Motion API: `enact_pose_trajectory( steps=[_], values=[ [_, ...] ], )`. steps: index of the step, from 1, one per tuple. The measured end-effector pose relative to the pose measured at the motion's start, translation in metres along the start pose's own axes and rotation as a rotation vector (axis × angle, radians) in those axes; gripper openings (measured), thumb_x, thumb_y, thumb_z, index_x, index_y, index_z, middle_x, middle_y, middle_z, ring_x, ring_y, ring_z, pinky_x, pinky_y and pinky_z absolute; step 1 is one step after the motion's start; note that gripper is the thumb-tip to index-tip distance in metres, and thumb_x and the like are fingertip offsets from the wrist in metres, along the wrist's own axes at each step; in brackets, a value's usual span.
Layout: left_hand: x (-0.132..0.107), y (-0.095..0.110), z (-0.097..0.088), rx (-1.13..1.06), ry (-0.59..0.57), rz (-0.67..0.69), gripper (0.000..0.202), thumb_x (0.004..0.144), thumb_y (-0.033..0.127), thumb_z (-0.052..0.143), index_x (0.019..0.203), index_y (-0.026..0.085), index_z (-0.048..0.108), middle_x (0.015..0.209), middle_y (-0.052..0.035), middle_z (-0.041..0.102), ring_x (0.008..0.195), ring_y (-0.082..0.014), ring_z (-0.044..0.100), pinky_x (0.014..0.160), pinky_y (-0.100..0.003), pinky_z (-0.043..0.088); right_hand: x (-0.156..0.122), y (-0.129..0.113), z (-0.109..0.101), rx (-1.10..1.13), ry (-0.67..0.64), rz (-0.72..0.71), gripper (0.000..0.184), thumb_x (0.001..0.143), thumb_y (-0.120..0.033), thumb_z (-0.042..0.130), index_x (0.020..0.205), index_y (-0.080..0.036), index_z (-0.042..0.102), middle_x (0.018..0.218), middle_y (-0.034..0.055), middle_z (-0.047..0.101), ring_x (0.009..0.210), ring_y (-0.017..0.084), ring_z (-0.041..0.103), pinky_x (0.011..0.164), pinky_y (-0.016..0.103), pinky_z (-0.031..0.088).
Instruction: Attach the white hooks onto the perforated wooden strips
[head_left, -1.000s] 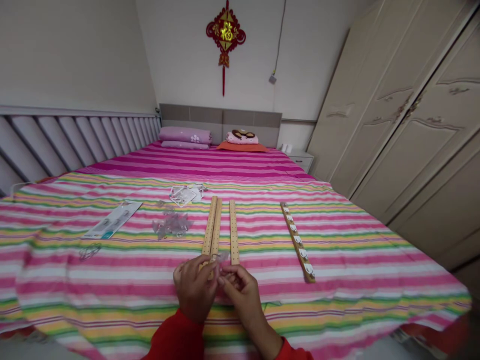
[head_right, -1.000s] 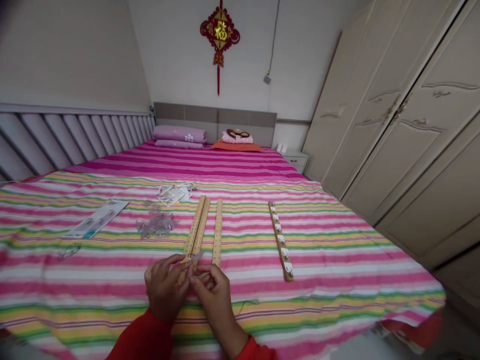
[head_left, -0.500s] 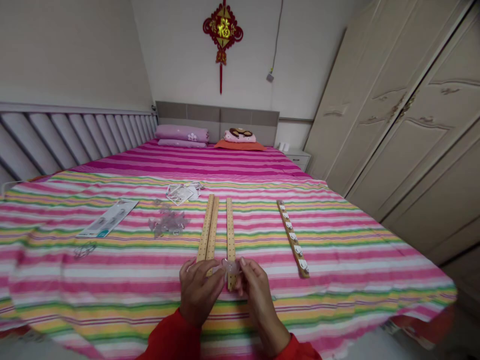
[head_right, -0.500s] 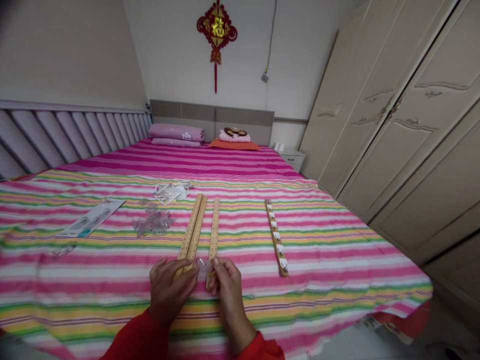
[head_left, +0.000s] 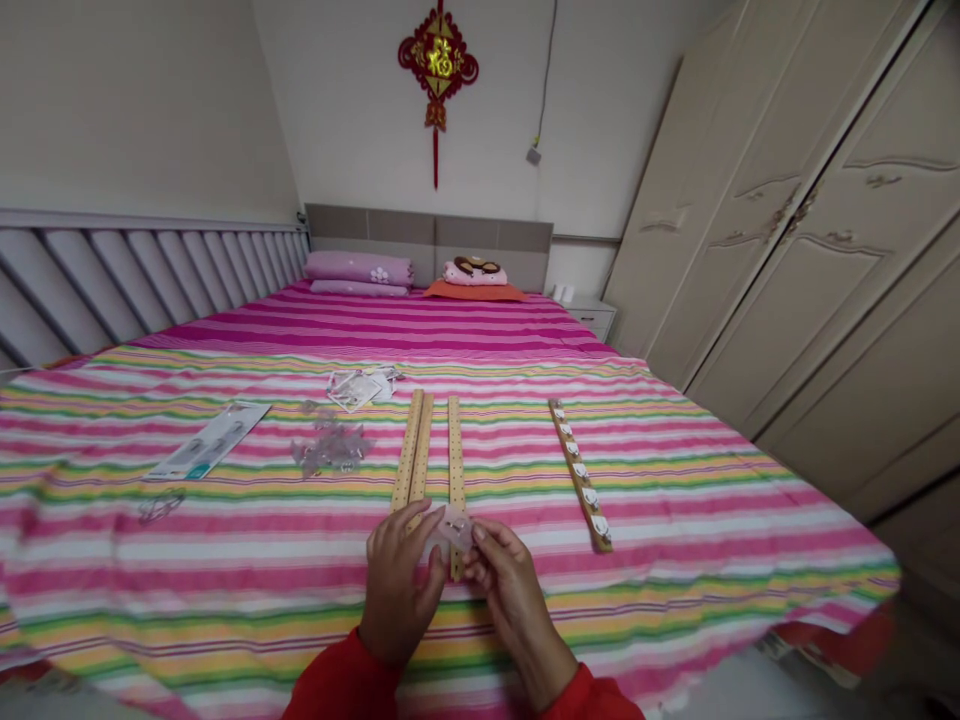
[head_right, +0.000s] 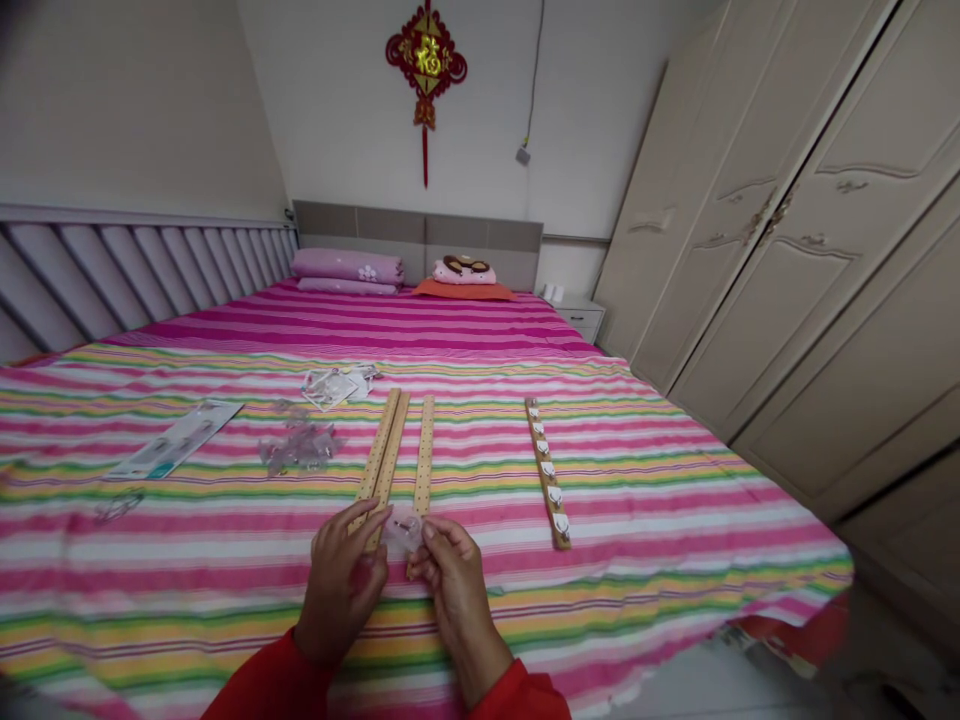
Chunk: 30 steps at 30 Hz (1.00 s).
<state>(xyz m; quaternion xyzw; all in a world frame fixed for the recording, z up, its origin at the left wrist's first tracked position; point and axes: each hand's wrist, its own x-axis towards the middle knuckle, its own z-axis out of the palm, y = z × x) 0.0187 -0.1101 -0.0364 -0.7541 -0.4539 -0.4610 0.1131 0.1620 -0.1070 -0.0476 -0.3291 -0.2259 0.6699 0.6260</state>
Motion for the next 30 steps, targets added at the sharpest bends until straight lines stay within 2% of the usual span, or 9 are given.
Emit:
enact_pose_trajectory(
  steps=[3, 6, 11, 13, 18, 20, 22, 26, 30],
  values=[
    [0.001, 0.009, -0.003, -0.053, -0.08, 0.095, 0.043, 0.077, 0.009, 0.046, 0.114, 0.026, 0.059, 0.122, -0.0093, 0.058, 0.116, -0.024, 0.05, 0.093, -0.044, 0.04, -0.001, 0.003, 0.001, 0.019, 0.017, 0.002, 0.024, 0.063, -0.028, 0.08, 0.08, -0.016, 0.069, 0.058, 0.0003, 0.066, 0.051, 0.011, 0.059, 0.046, 0.019, 0.046],
    [0.0, 0.017, -0.005, -0.18, -0.132, 0.162, 0.042, 0.079, 0.009, 0.046, 0.115, 0.028, 0.058, 0.117, -0.0068, 0.062, 0.112, -0.0209, 0.053, 0.092, -0.04, 0.043, -0.002, 0.004, 0.001, 0.028, 0.029, -0.01, 0.023, 0.065, -0.03, 0.079, 0.08, -0.017, 0.068, 0.062, 0.0003, 0.067, 0.049, 0.011, 0.058, 0.042, 0.02, 0.044],
    [0.0, 0.015, -0.001, -0.226, 0.024, -0.137, 0.036, 0.083, 0.018, 0.051, 0.119, 0.023, 0.055, 0.108, -0.0102, 0.059, 0.104, -0.0209, 0.055, 0.086, -0.037, 0.049, -0.002, 0.003, -0.001, 0.017, 0.049, -0.033, 0.027, 0.062, -0.03, 0.081, 0.081, -0.016, 0.068, 0.062, 0.0016, 0.068, 0.054, 0.014, 0.063, 0.05, 0.023, 0.05],
    [0.0, 0.012, 0.003, -0.214, 0.019, -0.189, 0.034, 0.084, 0.02, 0.051, 0.117, 0.022, 0.057, 0.106, -0.0102, 0.056, 0.102, -0.0205, 0.055, 0.085, -0.036, 0.05, -0.002, 0.004, -0.001, 0.019, 0.06, -0.037, 0.027, 0.061, -0.03, 0.081, 0.08, -0.016, 0.068, 0.065, 0.0023, 0.069, 0.055, 0.014, 0.064, 0.051, 0.022, 0.05],
    [-0.004, 0.017, 0.006, -0.183, -0.019, -0.098, 0.026, 0.083, 0.019, 0.052, 0.106, 0.024, 0.064, 0.103, -0.0088, 0.058, 0.099, -0.0199, 0.055, 0.082, -0.035, 0.049, -0.003, 0.006, 0.001, 0.048, 0.053, -0.05, 0.024, 0.062, -0.029, 0.081, 0.079, -0.016, 0.069, 0.069, 0.002, 0.07, 0.055, 0.012, 0.062, 0.052, 0.021, 0.05],
    [-0.007, 0.021, 0.004, -0.226, -0.052, -0.015, 0.025, 0.081, 0.017, 0.054, 0.102, 0.025, 0.066, 0.099, -0.0071, 0.062, 0.095, -0.0188, 0.058, 0.079, -0.033, 0.049, -0.002, 0.006, 0.002, 0.06, 0.053, -0.059, 0.022, 0.063, -0.028, 0.081, 0.077, -0.016, 0.068, 0.068, 0.0013, 0.069, 0.054, 0.011, 0.061, 0.05, 0.02, 0.049],
    [-0.008, 0.022, 0.004, -0.304, -0.064, -0.027, 0.022, 0.081, 0.017, 0.055, 0.098, 0.025, 0.066, 0.094, -0.0059, 0.065, 0.092, -0.0182, 0.06, 0.078, -0.033, 0.049, -0.002, 0.005, 0.002, 0.063, 0.063, -0.063, 0.021, 0.064, -0.028, 0.08, 0.075, -0.017, 0.067, 0.067, 0.0011, 0.069, 0.054, 0.011, 0.061, 0.049, 0.02, 0.048],
    [-0.006, 0.012, 0.013, -0.48, -0.005, -0.462, 0.017, 0.08, 0.027, 0.057, 0.093, 0.02, 0.065, 0.092, -0.0073, 0.067, 0.088, -0.0189, 0.063, 0.077, -0.033, 0.051, -0.002, 0.005, -0.001, 0.063, 0.088, -0.027, 0.024, 0.061, -0.029, 0.082, 0.075, -0.017, 0.066, 0.068, 0.0026, 0.07, 0.057, 0.014, 0.064, 0.051, 0.023, 0.051],
    [0.0, 0.002, 0.025, -0.762, -0.129, -0.837, 0.028, 0.071, 0.039, 0.065, 0.089, 0.017, 0.066, 0.088, -0.0068, 0.071, 0.081, -0.0197, 0.066, 0.073, -0.031, 0.054, -0.002, 0.009, -0.003, -0.002, 0.097, -0.013, 0.027, 0.061, -0.033, 0.082, 0.074, -0.015, 0.066, 0.063, 0.0029, 0.069, 0.055, 0.015, 0.065, 0.05, 0.022, 0.051]
  ],
)
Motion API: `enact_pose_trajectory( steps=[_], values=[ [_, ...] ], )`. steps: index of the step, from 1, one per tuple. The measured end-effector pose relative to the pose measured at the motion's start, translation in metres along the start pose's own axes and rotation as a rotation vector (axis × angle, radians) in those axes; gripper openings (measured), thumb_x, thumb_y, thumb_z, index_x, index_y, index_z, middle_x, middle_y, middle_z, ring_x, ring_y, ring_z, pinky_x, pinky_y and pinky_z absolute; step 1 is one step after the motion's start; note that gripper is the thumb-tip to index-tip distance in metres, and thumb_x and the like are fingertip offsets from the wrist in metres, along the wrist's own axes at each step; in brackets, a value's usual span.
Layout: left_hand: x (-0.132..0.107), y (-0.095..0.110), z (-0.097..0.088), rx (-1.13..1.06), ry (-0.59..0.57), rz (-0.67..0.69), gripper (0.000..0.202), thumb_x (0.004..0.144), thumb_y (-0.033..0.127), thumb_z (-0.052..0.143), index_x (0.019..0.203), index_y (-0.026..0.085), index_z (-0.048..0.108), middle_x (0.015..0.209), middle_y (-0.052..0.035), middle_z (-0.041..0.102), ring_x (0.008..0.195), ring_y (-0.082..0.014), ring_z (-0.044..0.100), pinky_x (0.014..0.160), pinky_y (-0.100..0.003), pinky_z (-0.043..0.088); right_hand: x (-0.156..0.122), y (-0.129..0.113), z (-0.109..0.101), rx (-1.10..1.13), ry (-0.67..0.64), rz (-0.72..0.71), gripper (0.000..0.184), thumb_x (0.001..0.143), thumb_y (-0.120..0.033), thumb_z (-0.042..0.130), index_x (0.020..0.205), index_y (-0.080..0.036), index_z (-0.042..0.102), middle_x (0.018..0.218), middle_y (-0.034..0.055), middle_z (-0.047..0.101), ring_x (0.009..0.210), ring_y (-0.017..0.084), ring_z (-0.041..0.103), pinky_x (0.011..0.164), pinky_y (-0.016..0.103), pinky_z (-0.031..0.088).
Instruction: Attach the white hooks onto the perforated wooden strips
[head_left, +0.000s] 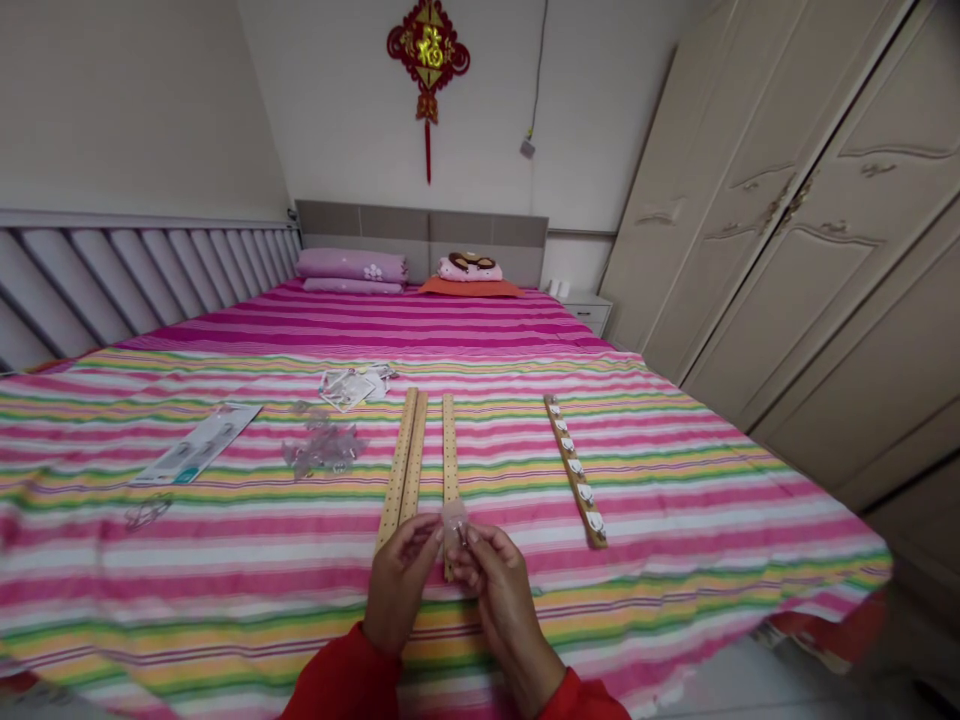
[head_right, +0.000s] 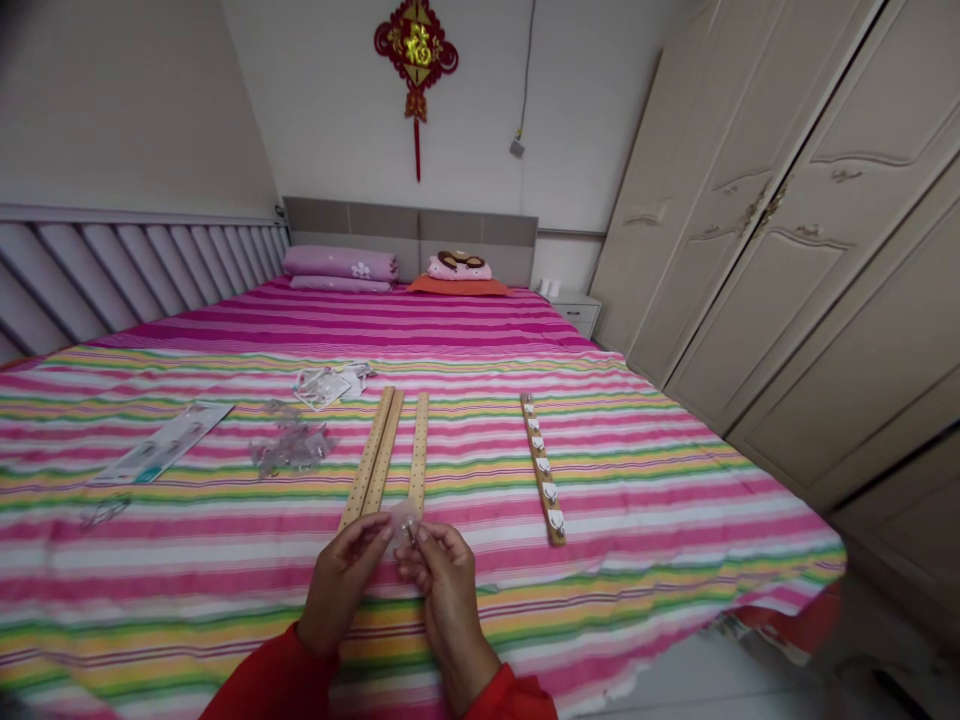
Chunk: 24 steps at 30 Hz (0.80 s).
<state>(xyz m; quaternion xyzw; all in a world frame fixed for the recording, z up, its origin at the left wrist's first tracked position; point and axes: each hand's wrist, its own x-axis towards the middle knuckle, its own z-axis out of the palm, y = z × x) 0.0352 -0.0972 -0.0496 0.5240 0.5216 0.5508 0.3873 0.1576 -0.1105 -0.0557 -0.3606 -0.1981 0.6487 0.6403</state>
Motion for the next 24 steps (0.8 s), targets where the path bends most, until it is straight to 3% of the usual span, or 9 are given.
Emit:
enact_pose_trajectory(
  steps=[3, 8, 11, 16, 24],
  values=[
    [0.005, 0.001, 0.004, -0.114, -0.041, -0.14, 0.032, 0.066, 0.042, 0.068, 0.085, 0.016, 0.066, 0.082, -0.0059, 0.072, 0.08, -0.0196, 0.067, 0.075, -0.03, 0.053, 0.004, 0.001, -0.003, -0.105, -0.019, -0.014, 0.028, 0.062, -0.038, 0.08, 0.07, -0.014, 0.066, 0.058, 0.0024, 0.067, 0.049, 0.013, 0.062, 0.045, 0.021, 0.048],
    [0.012, -0.002, 0.008, -0.139, -0.087, -0.214, 0.032, 0.063, 0.04, 0.07, 0.08, 0.014, 0.065, 0.073, -0.0042, 0.07, 0.069, -0.0165, 0.065, 0.069, -0.029, 0.052, 0.019, -0.003, -0.008, -0.251, -0.069, -0.084, 0.033, 0.059, -0.043, 0.079, 0.068, -0.013, 0.067, 0.049, 0.0005, 0.064, 0.039, 0.011, 0.056, 0.042, 0.022, 0.045],
    [0.017, -0.011, 0.008, -0.112, -0.108, -0.217, 0.027, 0.062, 0.037, 0.069, 0.075, 0.014, 0.065, 0.068, -0.0028, 0.068, 0.063, -0.0155, 0.063, 0.063, -0.027, 0.05, 0.025, -0.003, -0.011, -0.318, -0.044, -0.07, 0.036, 0.054, -0.045, 0.08, 0.067, -0.013, 0.068, 0.045, -0.0002, 0.062, 0.037, 0.01, 0.053, 0.04, 0.021, 0.042],
    [0.018, -0.024, 0.007, 0.061, -0.098, -0.177, 0.019, 0.064, 0.035, 0.062, 0.065, 0.016, 0.061, 0.059, 0.0, 0.064, 0.057, -0.0149, 0.06, 0.058, -0.026, 0.047, 0.025, 0.006, -0.02, -0.406, -0.028, -0.052, 0.033, 0.057, -0.044, 0.076, 0.065, -0.012, 0.069, 0.043, -0.0019, 0.058, 0.038, 0.008, 0.048, 0.039, 0.019, 0.036],
    [0.014, -0.032, 0.011, 0.211, -0.132, -0.167, 0.015, 0.067, 0.032, 0.054, 0.069, 0.018, 0.059, 0.062, 0.0, 0.065, 0.057, -0.0152, 0.061, 0.056, -0.026, 0.046, 0.021, 0.023, -0.03, -0.409, -0.013, -0.052, 0.031, 0.059, -0.04, 0.074, 0.071, -0.016, 0.059, 0.049, -0.0022, 0.061, 0.038, 0.009, 0.049, 0.038, 0.019, 0.034]
  ],
)
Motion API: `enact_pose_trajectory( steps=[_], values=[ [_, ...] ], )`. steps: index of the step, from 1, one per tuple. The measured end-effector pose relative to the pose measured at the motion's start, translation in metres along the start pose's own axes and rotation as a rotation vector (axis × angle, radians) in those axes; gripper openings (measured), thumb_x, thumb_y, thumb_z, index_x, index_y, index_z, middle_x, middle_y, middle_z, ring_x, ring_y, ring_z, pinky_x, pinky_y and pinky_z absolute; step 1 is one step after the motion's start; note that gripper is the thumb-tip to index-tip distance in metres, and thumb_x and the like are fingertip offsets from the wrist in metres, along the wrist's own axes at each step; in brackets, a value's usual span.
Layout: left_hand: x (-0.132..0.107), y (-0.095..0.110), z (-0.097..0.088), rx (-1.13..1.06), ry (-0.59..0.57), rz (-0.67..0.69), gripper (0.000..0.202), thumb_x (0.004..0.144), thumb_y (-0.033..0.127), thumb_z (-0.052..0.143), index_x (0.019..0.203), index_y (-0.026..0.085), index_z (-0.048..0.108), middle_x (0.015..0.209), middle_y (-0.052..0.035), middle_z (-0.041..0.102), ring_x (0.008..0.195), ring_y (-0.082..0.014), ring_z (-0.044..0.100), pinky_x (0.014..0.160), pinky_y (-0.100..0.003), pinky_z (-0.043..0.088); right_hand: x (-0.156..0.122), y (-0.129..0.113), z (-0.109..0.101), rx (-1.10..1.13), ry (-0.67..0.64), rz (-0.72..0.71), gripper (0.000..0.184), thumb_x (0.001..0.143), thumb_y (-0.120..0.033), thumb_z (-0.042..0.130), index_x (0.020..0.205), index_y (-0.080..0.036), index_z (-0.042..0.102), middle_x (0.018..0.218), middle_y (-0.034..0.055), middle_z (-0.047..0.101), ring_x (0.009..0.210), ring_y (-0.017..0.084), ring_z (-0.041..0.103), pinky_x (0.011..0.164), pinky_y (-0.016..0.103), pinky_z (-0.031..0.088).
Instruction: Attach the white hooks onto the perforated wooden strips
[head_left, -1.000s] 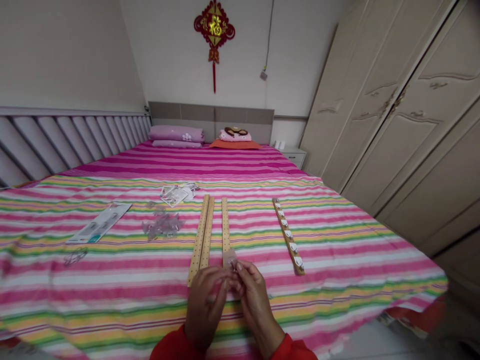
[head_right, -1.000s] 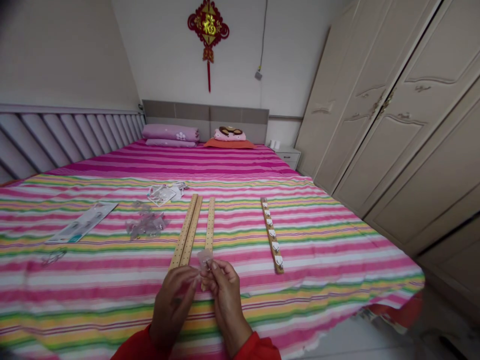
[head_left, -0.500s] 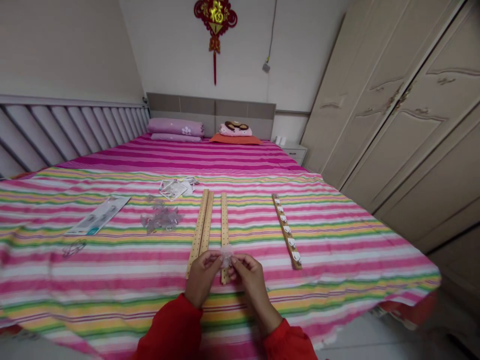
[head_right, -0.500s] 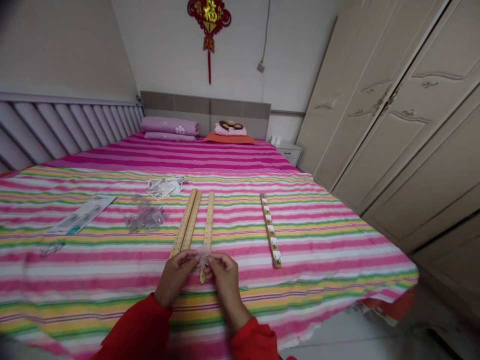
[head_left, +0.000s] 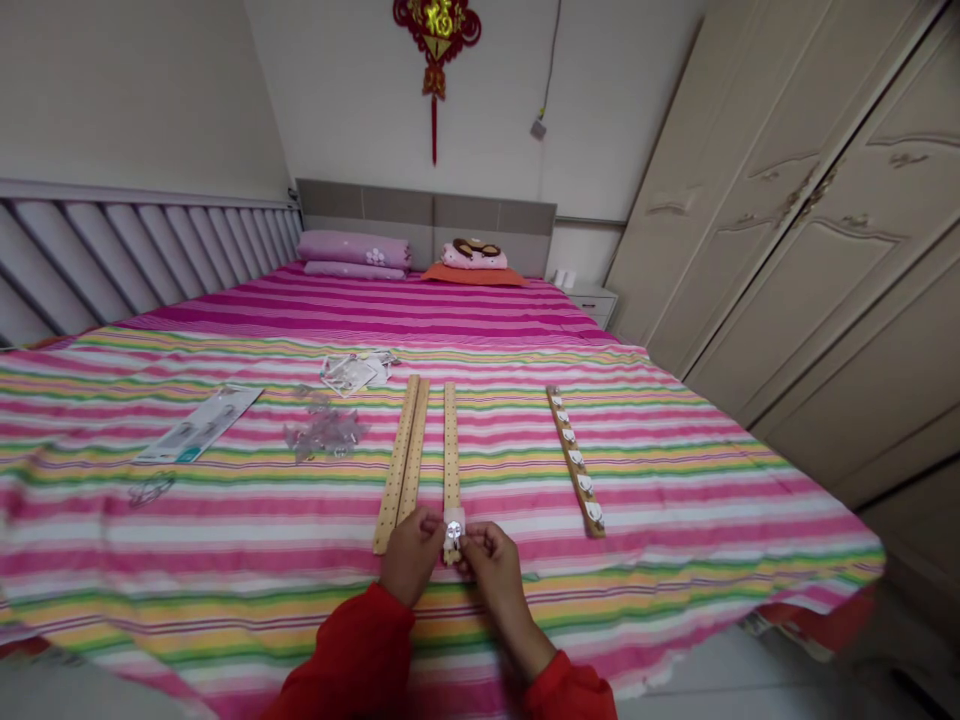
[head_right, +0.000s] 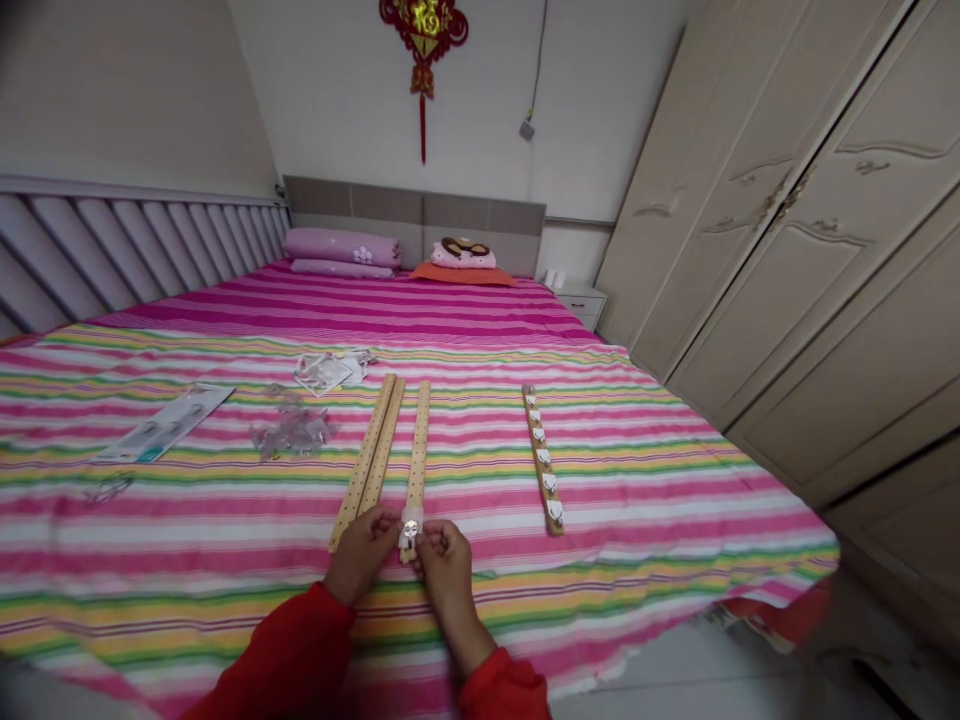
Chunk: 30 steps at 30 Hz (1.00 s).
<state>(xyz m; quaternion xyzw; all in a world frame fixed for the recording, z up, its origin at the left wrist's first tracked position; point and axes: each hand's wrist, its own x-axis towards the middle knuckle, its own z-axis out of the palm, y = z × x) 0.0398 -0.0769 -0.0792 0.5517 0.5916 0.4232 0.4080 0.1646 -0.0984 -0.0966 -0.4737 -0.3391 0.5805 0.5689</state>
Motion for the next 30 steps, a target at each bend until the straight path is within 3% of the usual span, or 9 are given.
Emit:
enact_pose_trajectory(
  steps=[14, 26, 30],
  values=[
    [0.002, -0.011, 0.004, 0.219, 0.011, 0.051, 0.008, 0.075, 0.017, 0.049, 0.074, 0.019, 0.056, 0.063, 0.0016, 0.061, 0.058, -0.0113, 0.058, 0.056, -0.021, 0.042, 0.006, 0.011, -0.003, -0.211, 0.063, -0.131, 0.014, 0.064, -0.031, 0.062, 0.062, -0.019, 0.056, 0.05, -0.0057, 0.049, 0.046, 0.011, 0.044, 0.043, 0.021, 0.034],
    [0.002, -0.016, 0.006, 0.38, 0.005, 0.092, 0.013, 0.078, 0.015, 0.047, 0.081, 0.018, 0.059, 0.066, 0.0008, 0.059, 0.061, -0.0118, 0.056, 0.059, -0.022, 0.04, 0.01, 0.022, -0.007, -0.214, 0.067, -0.138, 0.027, 0.063, -0.044, 0.069, 0.063, -0.019, 0.057, 0.048, -0.0047, 0.052, 0.047, 0.012, 0.049, 0.042, 0.021, 0.036],
    [-0.001, -0.012, 0.003, 0.464, 0.052, 0.206, 0.02, 0.081, 0.018, 0.043, 0.088, 0.017, 0.062, 0.076, -0.0039, 0.063, 0.074, -0.0164, 0.06, 0.069, -0.028, 0.045, 0.007, 0.018, -0.007, -0.195, 0.07, -0.112, 0.031, 0.063, -0.047, 0.069, 0.062, -0.019, 0.057, 0.047, -0.0045, 0.053, 0.044, 0.011, 0.047, 0.041, 0.021, 0.035]
  ],
)
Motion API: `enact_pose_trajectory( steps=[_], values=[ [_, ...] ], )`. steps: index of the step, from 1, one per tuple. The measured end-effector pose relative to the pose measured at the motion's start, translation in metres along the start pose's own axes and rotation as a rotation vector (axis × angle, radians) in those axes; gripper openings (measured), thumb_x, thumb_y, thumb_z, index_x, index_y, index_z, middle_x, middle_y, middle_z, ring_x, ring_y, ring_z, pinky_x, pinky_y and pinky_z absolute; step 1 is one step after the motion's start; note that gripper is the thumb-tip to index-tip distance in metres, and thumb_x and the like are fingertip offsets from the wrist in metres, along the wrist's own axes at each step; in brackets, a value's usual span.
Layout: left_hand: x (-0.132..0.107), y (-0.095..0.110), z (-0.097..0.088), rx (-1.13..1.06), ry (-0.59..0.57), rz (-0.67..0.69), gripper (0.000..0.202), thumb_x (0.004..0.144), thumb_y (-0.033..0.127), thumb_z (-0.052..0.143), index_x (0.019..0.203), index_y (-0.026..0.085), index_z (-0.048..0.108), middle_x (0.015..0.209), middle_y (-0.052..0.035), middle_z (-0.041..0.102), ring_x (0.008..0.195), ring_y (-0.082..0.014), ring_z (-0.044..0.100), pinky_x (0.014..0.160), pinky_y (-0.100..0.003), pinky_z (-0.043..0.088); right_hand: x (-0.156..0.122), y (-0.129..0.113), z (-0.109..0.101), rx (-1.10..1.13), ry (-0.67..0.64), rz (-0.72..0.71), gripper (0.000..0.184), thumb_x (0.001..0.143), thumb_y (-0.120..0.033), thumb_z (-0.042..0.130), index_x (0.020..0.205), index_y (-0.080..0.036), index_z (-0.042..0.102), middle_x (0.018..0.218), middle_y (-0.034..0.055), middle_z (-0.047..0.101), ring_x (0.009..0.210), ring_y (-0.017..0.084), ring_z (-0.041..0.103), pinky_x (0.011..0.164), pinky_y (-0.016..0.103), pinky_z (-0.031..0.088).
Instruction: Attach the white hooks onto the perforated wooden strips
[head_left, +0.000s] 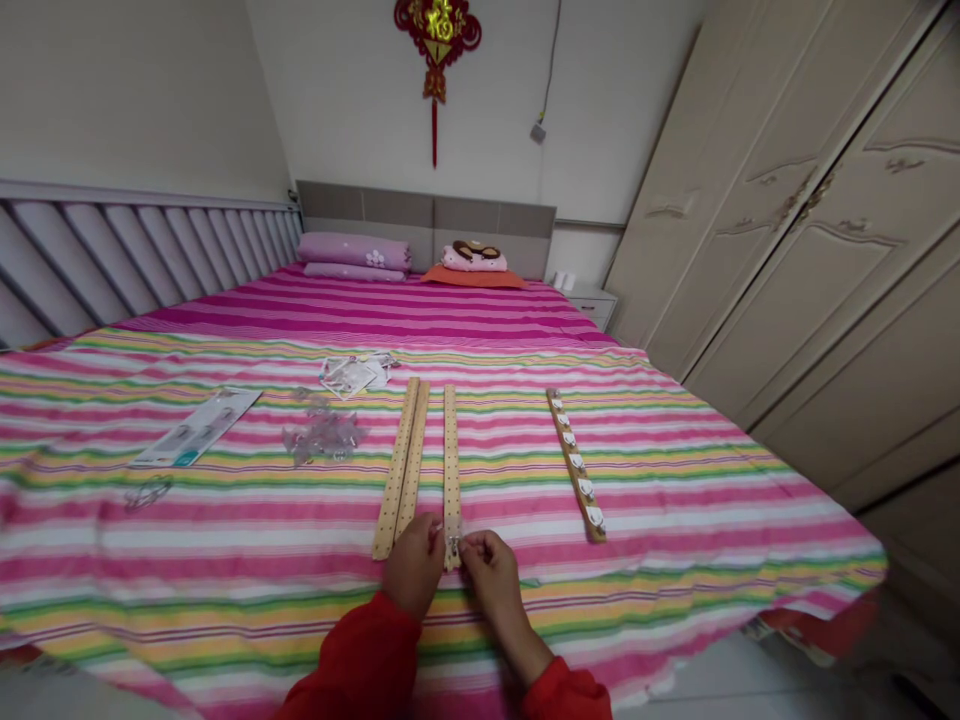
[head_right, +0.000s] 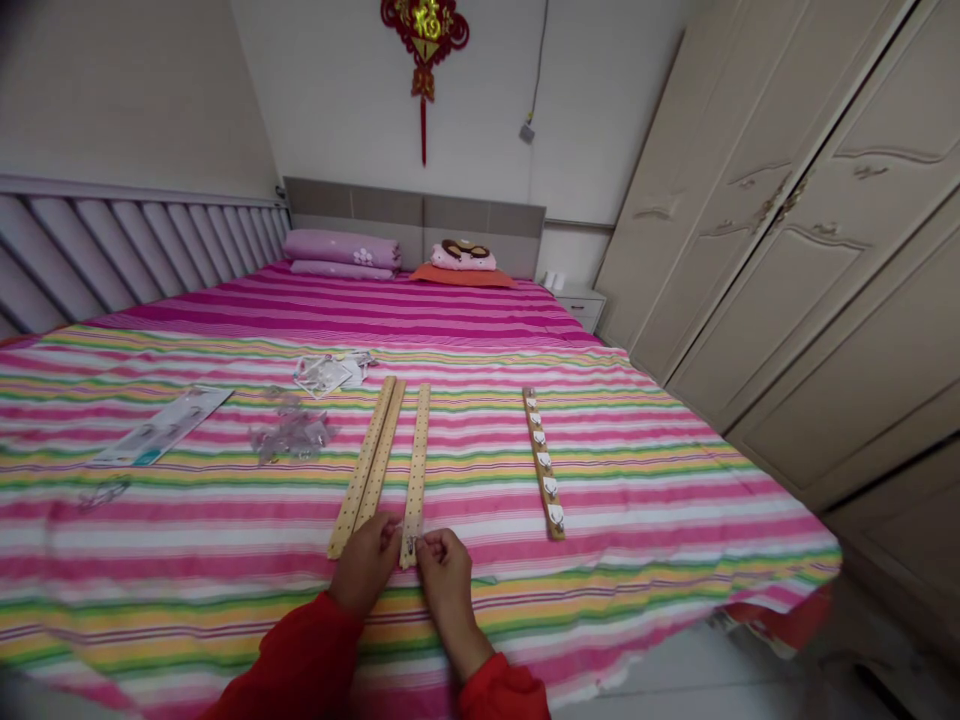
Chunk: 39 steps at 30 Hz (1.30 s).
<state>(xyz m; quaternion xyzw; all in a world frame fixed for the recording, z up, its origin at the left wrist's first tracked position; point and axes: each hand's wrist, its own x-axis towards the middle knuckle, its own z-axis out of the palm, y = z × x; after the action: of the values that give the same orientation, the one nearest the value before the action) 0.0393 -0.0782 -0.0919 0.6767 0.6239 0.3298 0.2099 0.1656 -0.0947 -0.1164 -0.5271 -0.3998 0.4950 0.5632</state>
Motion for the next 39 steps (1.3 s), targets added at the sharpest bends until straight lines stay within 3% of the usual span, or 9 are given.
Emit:
enact_pose_trajectory(
  steps=[4, 7, 10, 18, 28, 31, 34, 37, 39],
  values=[
    [-0.002, 0.0, -0.006, 0.142, 0.061, 0.202, 0.033, 0.084, 0.016, 0.036, 0.099, 0.019, 0.065, 0.093, -0.0088, 0.064, 0.091, -0.0203, 0.059, 0.081, -0.035, 0.045, -0.005, -0.003, -0.002, 0.005, 0.0, 0.049, 0.035, 0.065, -0.051, 0.067, 0.059, -0.018, 0.057, 0.04, -0.005, 0.05, 0.038, 0.01, 0.044, 0.038, 0.021, 0.033],
    [-0.005, -0.002, -0.006, 0.282, 0.054, 0.314, 0.039, 0.079, 0.01, 0.043, 0.108, 0.023, 0.066, 0.107, -0.0095, 0.064, 0.104, -0.024, 0.055, 0.088, -0.04, 0.041, -0.007, -0.002, -0.003, 0.027, -0.057, 0.193, 0.038, 0.063, -0.054, 0.067, 0.062, -0.017, 0.059, 0.04, -0.0044, 0.053, 0.03, 0.009, 0.042, 0.032, 0.02, 0.029],
    [-0.009, -0.006, -0.001, 0.403, 0.073, 0.314, 0.045, 0.077, 0.007, 0.047, 0.112, 0.03, 0.064, 0.115, -0.0065, 0.063, 0.11, -0.0256, 0.051, 0.091, -0.043, 0.036, -0.006, 0.0, -0.003, 0.085, -0.08, 0.316, 0.037, 0.061, -0.051, 0.068, 0.062, -0.015, 0.06, 0.045, -0.0021, 0.059, 0.027, 0.007, 0.042, 0.028, 0.018, 0.026],
    [-0.01, -0.024, 0.006, 0.486, 0.087, 0.341, 0.048, 0.076, 0.007, 0.051, 0.113, 0.035, 0.063, 0.114, -0.0044, 0.066, 0.106, -0.0242, 0.054, 0.087, -0.04, 0.034, -0.004, 0.004, 0.001, 0.121, -0.034, 0.352, 0.026, 0.059, -0.038, 0.066, 0.06, -0.012, 0.062, 0.046, -0.0001, 0.061, 0.026, 0.005, 0.04, 0.027, 0.016, 0.024],
    [-0.015, -0.022, 0.01, 0.439, 0.145, 0.326, 0.047, 0.075, 0.005, 0.05, 0.11, 0.032, 0.066, 0.11, -0.006, 0.067, 0.105, -0.0238, 0.055, 0.09, -0.042, 0.033, -0.003, 0.01, 0.006, 0.055, 0.016, 0.297, 0.025, 0.061, -0.036, 0.066, 0.048, -0.017, 0.057, 0.029, -0.0052, 0.045, 0.023, 0.006, 0.031, 0.027, 0.018, 0.019],
    [-0.006, -0.022, -0.002, 0.345, 0.113, 0.328, 0.044, 0.076, 0.007, 0.049, 0.108, 0.031, 0.066, 0.11, -0.0059, 0.066, 0.105, -0.0234, 0.055, 0.089, -0.041, 0.036, -0.003, 0.007, -0.001, 0.015, -0.057, 0.378, 0.032, 0.062, -0.046, 0.068, 0.052, -0.016, 0.058, 0.032, -0.003, 0.05, 0.023, 0.008, 0.037, 0.028, 0.018, 0.023],
    [0.016, -0.034, -0.03, 0.179, 0.133, 0.3, 0.038, 0.082, 0.017, 0.044, 0.115, 0.025, 0.062, 0.11, -0.008, 0.064, 0.104, -0.0221, 0.055, 0.088, -0.039, 0.042, 0.0, 0.002, -0.012, -0.02, -0.085, 0.401, 0.042, 0.063, -0.056, 0.067, 0.053, -0.017, 0.057, 0.039, -0.0007, 0.055, 0.025, 0.009, 0.041, 0.028, 0.019, 0.025],
    [0.046, -0.06, -0.062, 0.042, 0.299, 0.135, 0.033, 0.083, 0.027, 0.043, 0.108, 0.019, 0.063, 0.106, -0.0092, 0.064, 0.1, -0.0223, 0.057, 0.09, -0.038, 0.045, 0.006, -0.004, -0.02, -0.013, -0.032, 0.26, 0.047, 0.064, -0.061, 0.065, 0.051, -0.018, 0.054, 0.034, -0.0046, 0.045, 0.028, 0.008, 0.036, 0.031, 0.02, 0.025],
    [0.064, -0.08, -0.077, 0.055, 0.407, 0.036, 0.032, 0.078, 0.029, 0.048, 0.105, 0.019, 0.063, 0.101, -0.0092, 0.063, 0.098, -0.0242, 0.057, 0.091, -0.04, 0.045, 0.01, -0.01, -0.022, -0.001, -0.005, 0.131, 0.044, 0.06, -0.059, 0.07, 0.053, -0.018, 0.057, 0.038, -0.0045, 0.046, 0.034, 0.009, 0.038, 0.035, 0.021, 0.028]
  ],
)
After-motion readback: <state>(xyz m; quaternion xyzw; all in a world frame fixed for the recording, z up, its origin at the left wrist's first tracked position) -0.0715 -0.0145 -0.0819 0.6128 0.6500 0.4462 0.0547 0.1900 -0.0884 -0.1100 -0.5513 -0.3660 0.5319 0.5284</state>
